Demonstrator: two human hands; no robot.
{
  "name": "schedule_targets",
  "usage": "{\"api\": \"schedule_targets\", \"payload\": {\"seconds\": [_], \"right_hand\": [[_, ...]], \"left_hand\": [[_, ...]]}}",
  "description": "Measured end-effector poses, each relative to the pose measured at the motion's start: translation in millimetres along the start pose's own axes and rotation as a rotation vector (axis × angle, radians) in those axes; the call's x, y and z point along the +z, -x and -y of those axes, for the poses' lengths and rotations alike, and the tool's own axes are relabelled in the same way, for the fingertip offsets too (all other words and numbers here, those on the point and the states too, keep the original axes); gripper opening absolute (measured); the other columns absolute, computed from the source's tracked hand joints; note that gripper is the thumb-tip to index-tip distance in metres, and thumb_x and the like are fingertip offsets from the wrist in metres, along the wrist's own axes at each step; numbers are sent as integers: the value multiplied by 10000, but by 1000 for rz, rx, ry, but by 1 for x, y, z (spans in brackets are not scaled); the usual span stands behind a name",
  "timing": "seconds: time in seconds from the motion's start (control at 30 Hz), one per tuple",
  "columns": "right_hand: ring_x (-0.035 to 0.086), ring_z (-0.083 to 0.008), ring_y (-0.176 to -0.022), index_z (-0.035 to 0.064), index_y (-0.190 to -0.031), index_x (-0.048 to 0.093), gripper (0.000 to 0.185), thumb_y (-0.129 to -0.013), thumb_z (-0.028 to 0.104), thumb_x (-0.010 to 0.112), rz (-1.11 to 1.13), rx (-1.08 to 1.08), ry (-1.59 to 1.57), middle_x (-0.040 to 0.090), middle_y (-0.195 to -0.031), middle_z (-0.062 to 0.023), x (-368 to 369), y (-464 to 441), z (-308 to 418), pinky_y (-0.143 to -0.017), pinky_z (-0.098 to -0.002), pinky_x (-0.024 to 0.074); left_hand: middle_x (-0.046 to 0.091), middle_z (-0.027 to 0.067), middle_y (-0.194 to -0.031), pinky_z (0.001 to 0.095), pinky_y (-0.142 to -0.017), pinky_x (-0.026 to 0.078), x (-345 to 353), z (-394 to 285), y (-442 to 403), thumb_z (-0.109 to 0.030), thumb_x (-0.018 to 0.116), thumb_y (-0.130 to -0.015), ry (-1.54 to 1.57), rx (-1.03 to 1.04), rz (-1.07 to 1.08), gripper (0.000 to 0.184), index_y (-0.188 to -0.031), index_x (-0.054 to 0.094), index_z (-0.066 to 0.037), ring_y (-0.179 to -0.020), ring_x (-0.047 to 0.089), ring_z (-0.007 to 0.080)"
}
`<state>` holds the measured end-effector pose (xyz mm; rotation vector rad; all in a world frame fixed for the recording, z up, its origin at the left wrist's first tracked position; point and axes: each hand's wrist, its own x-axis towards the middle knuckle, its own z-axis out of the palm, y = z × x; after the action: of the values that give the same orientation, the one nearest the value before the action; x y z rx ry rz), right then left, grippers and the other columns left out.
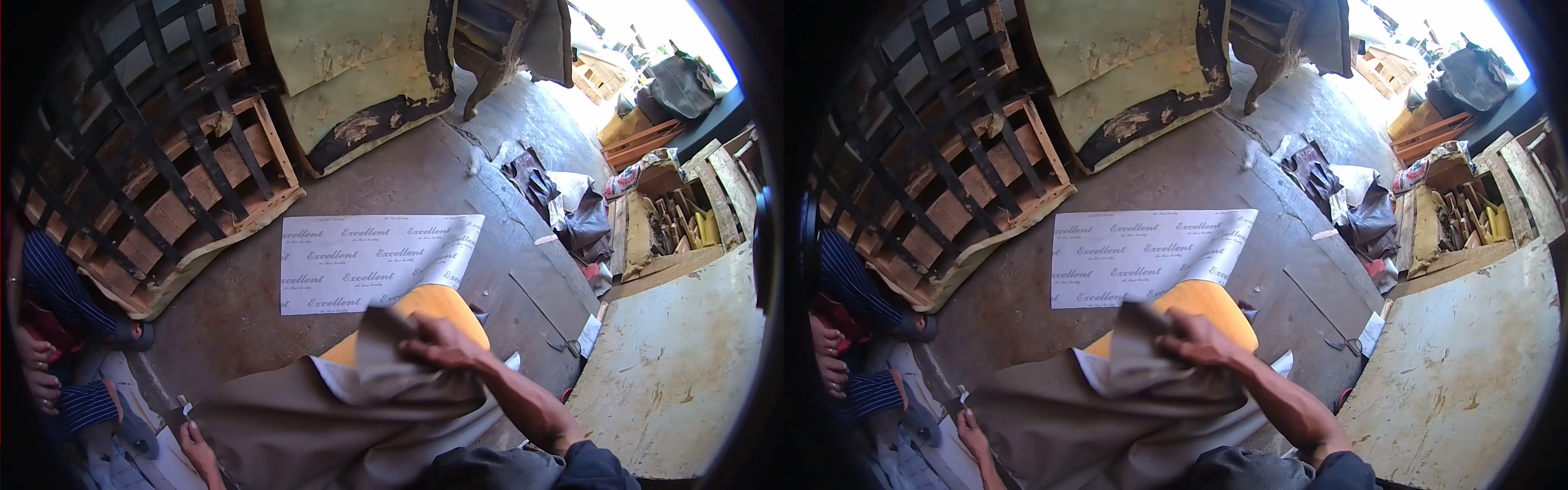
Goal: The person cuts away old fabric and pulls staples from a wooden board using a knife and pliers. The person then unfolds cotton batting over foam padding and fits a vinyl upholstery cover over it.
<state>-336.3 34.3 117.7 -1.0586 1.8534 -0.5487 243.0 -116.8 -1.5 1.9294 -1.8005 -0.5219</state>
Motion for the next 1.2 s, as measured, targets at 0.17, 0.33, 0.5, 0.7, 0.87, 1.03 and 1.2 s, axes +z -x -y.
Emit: {"api": "schedule_targets", "payload": {"seconds": [0.17,0.33,0.5,0.7,0.87,1.03,1.2], "right_hand": [[680,-286,-946,4,-1212,541,547,-865,374,747,-712,239,-21,679,-1046,-243,-54,-5,-55,-806,-404,523],[655,-254,-976,33,-1295,588,663,-902,564,649,-511,233,-85,681,-1142,-189,-90,-44,-111,-859,-389,513],[618,-203,-1021,6,-1377,553,806,-969,686,409,-340,439,-372,645,-1236,-103,-71,-2,-110,-929,-383,478],[639,-151,-1007,-7,-1276,583,465,-918,252,730,-312,1,-1063,677,-1133,-93,-57,13,-174,-907,-308,505],[657,-224,-1061,37,-1401,477,574,-920,242,716,-173,54,-942,637,-1237,-134,-67,16,-126,-966,-352,515],[593,-301,-1232,6,-1453,415,733,-911,407,701,82,59,-1678,549,-1399,-190,-44,22,-166,-1037,-436,492],[665,-270,-1094,-9,-1363,505,557,-905,233,710,0,-38,-1342,642,-1264,-154,-37,32,-151,-958,-407,544]], "left_hand": [[573,156,-783,394,-674,408,-3,-14,1,-223,515,-1036,-4,-37,31,262,-1003,578,29,-703,484,257],[570,151,-772,395,-669,405,0,-15,3,-223,514,-1036,-5,-11,3,263,-995,579,28,-698,486,256],[569,157,-769,400,-666,407,-2,-11,1,-228,513,-1035,-34,0,14,269,-990,582,29,-693,491,258],[575,172,-777,410,-678,419,-4,-17,2,-227,512,-1035,-53,-23,54,271,-1002,589,31,-701,516,270],[608,190,-813,416,-693,433,4,-7,-1,-237,511,-1035,-23,36,-7,279,-1034,604,26,-729,549,301],[624,202,-855,421,-721,438,-3,-17,-2,-235,512,-1034,-77,-43,39,275,-1045,610,22,-763,564,321],[637,207,-890,425,-746,443,2,-5,-2,-222,518,-1031,-92,-24,48,264,-1057,617,21,-794,573,339]]}}
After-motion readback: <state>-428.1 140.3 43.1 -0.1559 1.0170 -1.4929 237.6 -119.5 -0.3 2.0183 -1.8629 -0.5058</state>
